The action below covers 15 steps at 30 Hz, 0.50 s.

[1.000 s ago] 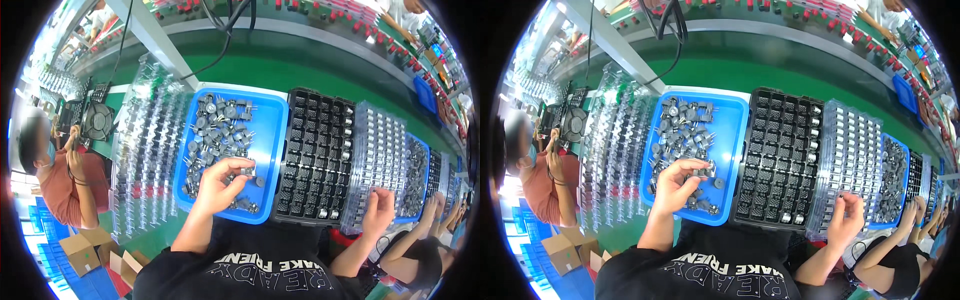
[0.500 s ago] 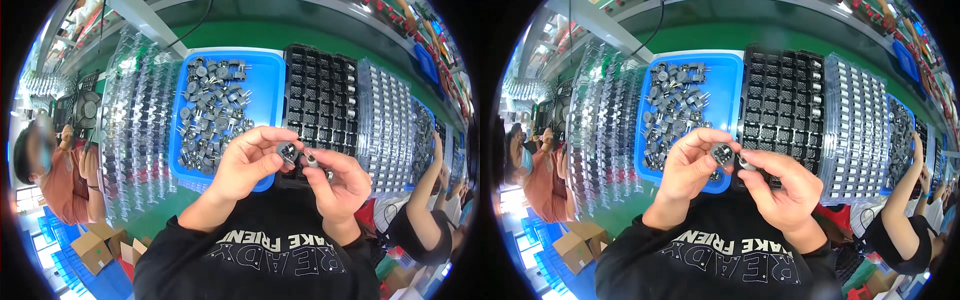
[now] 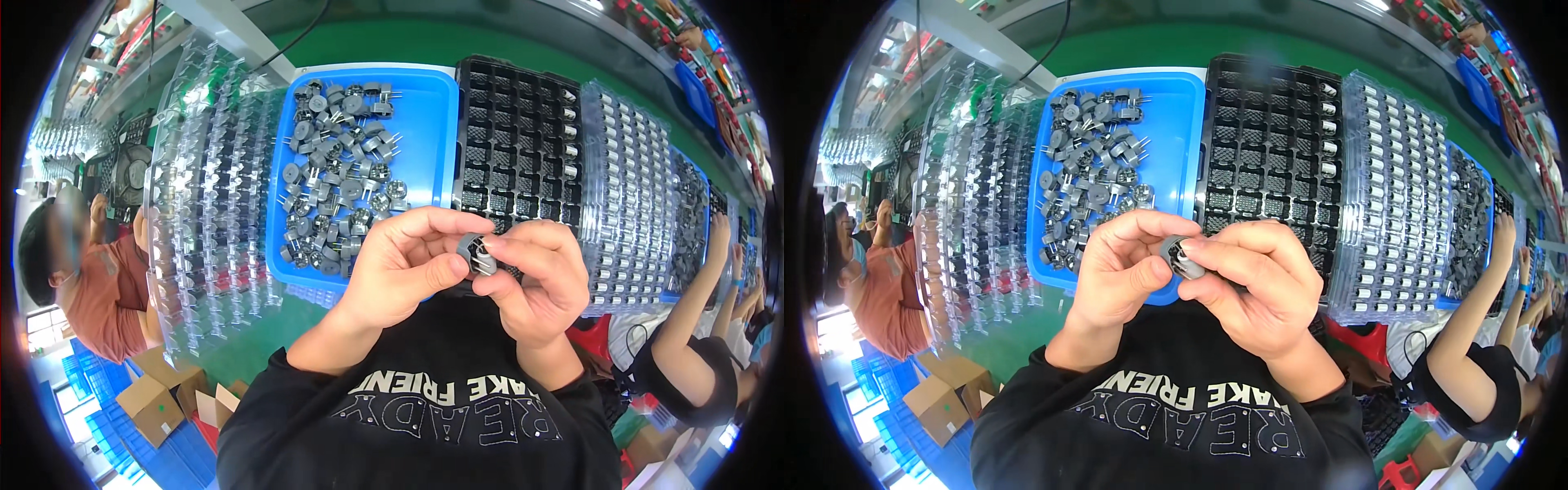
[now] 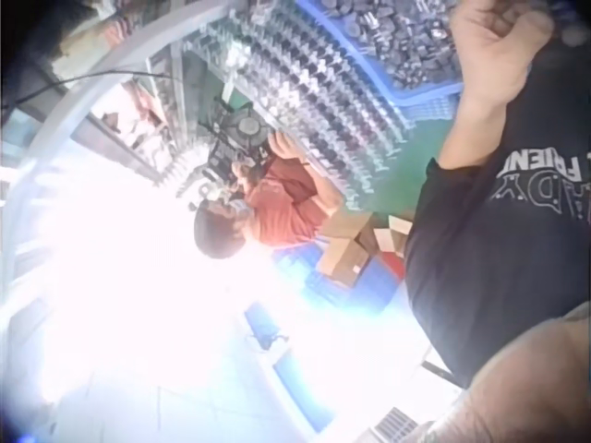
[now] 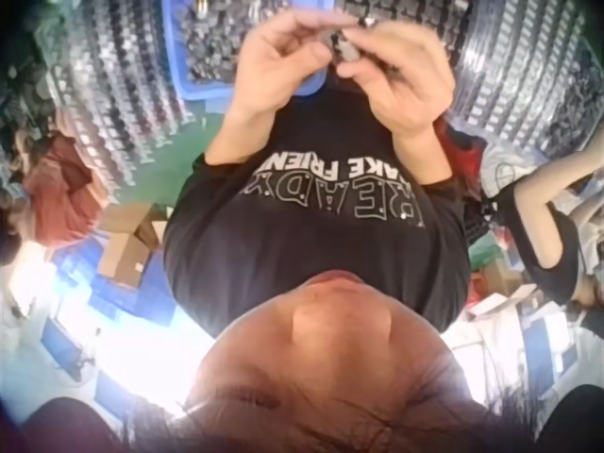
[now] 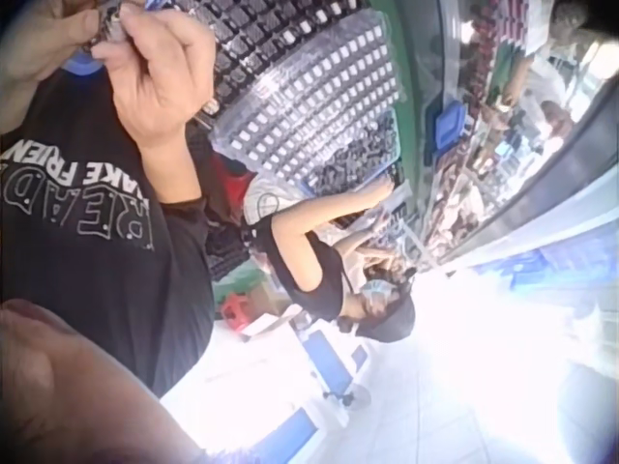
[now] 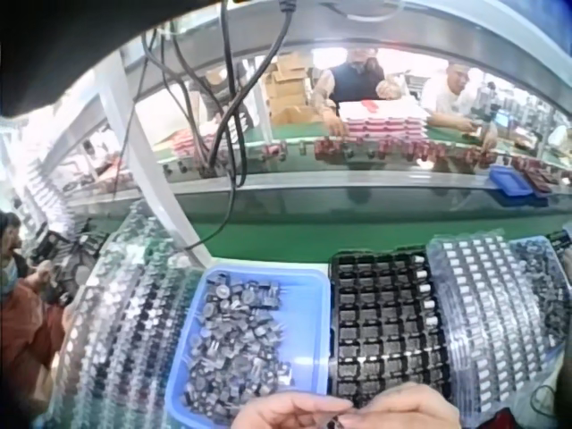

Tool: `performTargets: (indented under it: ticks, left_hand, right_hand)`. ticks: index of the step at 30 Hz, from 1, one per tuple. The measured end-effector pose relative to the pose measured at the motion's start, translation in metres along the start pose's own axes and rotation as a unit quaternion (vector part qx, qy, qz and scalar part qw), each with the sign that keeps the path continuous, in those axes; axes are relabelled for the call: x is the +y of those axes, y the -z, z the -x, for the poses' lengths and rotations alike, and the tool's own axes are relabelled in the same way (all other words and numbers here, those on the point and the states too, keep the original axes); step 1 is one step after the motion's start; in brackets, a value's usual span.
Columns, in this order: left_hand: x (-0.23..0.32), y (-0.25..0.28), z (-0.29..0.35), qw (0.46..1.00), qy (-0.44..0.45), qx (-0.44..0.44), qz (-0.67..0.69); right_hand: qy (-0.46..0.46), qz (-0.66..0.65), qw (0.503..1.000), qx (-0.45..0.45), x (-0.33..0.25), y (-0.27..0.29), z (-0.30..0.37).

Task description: Manually joining small metal components picked from different trays to assemble an electronic part.

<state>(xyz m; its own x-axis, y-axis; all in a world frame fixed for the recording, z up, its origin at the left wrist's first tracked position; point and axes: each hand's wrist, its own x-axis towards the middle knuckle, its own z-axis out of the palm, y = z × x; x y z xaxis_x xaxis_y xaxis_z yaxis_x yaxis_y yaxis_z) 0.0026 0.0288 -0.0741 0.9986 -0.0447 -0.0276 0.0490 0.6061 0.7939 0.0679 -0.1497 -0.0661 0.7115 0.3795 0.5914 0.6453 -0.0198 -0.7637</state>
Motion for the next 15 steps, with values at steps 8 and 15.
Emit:
performTargets:
  ticks: [8,15]
  left_hand:
    - [-0.006,-0.002,0.002,1.0,-0.003,-0.008,0.021]
    - [-0.011,0.003,0.009,1.0,0.012,0.012,0.008]
  right_hand:
    - [-0.008,-0.037,0.999,0.027,0.005,-0.003,0.008]
    - [-0.012,0.003,1.0,-0.025,0.0,0.005,0.007]
